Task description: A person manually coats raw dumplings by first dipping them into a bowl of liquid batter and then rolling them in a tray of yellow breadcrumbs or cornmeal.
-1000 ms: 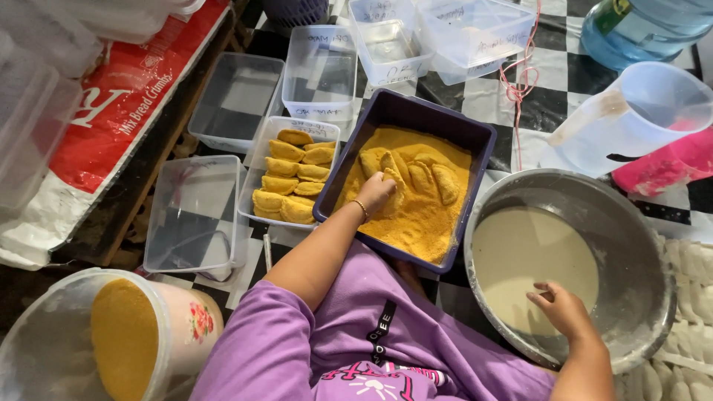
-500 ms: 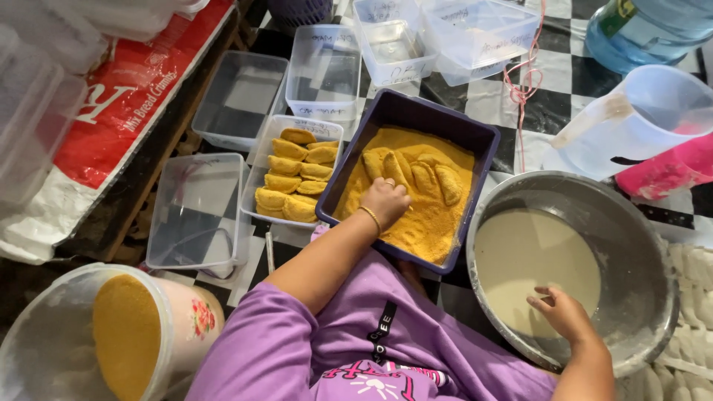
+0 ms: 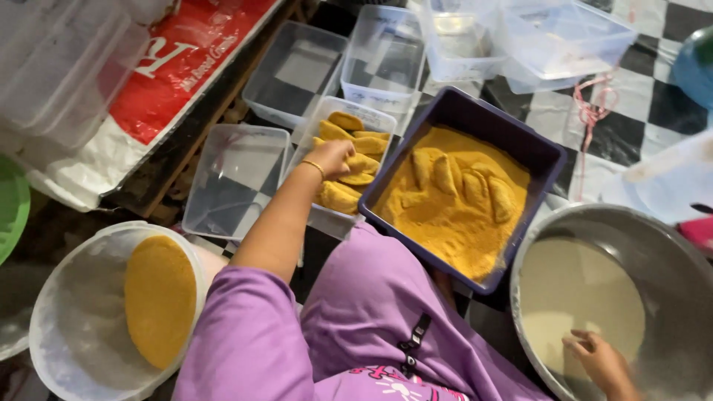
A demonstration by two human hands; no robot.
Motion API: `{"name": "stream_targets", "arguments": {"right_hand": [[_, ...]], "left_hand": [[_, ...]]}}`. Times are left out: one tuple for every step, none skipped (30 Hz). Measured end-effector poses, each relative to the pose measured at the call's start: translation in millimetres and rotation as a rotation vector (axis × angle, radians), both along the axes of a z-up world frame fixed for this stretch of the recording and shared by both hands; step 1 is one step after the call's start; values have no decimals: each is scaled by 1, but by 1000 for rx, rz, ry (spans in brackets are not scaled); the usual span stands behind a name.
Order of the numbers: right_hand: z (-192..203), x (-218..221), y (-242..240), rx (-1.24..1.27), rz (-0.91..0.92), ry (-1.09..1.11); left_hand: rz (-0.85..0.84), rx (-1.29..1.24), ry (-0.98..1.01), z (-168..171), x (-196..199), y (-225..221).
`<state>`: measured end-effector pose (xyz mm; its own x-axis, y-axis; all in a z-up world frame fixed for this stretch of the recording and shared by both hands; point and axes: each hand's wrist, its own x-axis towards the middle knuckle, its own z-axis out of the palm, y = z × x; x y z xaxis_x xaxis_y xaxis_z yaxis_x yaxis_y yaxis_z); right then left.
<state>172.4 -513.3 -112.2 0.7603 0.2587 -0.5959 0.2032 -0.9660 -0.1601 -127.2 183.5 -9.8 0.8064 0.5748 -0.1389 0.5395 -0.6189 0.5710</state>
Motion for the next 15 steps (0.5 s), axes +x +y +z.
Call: {"name": "stream_targets", "arguments": {"right_hand": [[-6, 3, -1, 19, -3, 16], [-16, 6, -4, 15, 8, 13], [-25, 11, -6, 29, 7, -5], [-34, 14, -12, 43, 1, -24], [-44, 17, -15, 38, 7, -27], [-53, 20, -22, 91, -54, -2], [-62, 22, -29, 144, -114, 22], [-59, 19, -27, 137, -115, 21], [-55, 17, -26, 110, -142, 14], [-53, 13, -24, 84, -169, 9], [-46, 11, -21, 78, -170, 9], [-41, 9, -17, 32, -141, 6], [-35, 8, -14, -14, -111, 4], [-26, 4, -6, -15, -115, 5], [-17, 1, 0, 14, -150, 44]], "left_hand": [[-14, -55, 186, -14, -2, 10], [-4, -59, 183, -42, 6, 21], [-110, -110, 226, -70, 14, 31], [-221, -160, 266, -99, 24, 40], [-217, -165, 262, -87, 25, 36], [-226, -191, 297, -76, 28, 32], [-236, -217, 331, -64, 31, 26], [-238, -224, 330, -60, 32, 26], [-272, -202, 355, -56, 32, 25], [-306, -179, 382, -51, 33, 24], [-307, -184, 382, -51, 34, 24], [-302, -210, 399, -50, 36, 24], [-297, -236, 417, -48, 38, 23], [-301, -236, 418, -31, 37, 15], [-274, -107, 474, -14, 36, 6]]}}
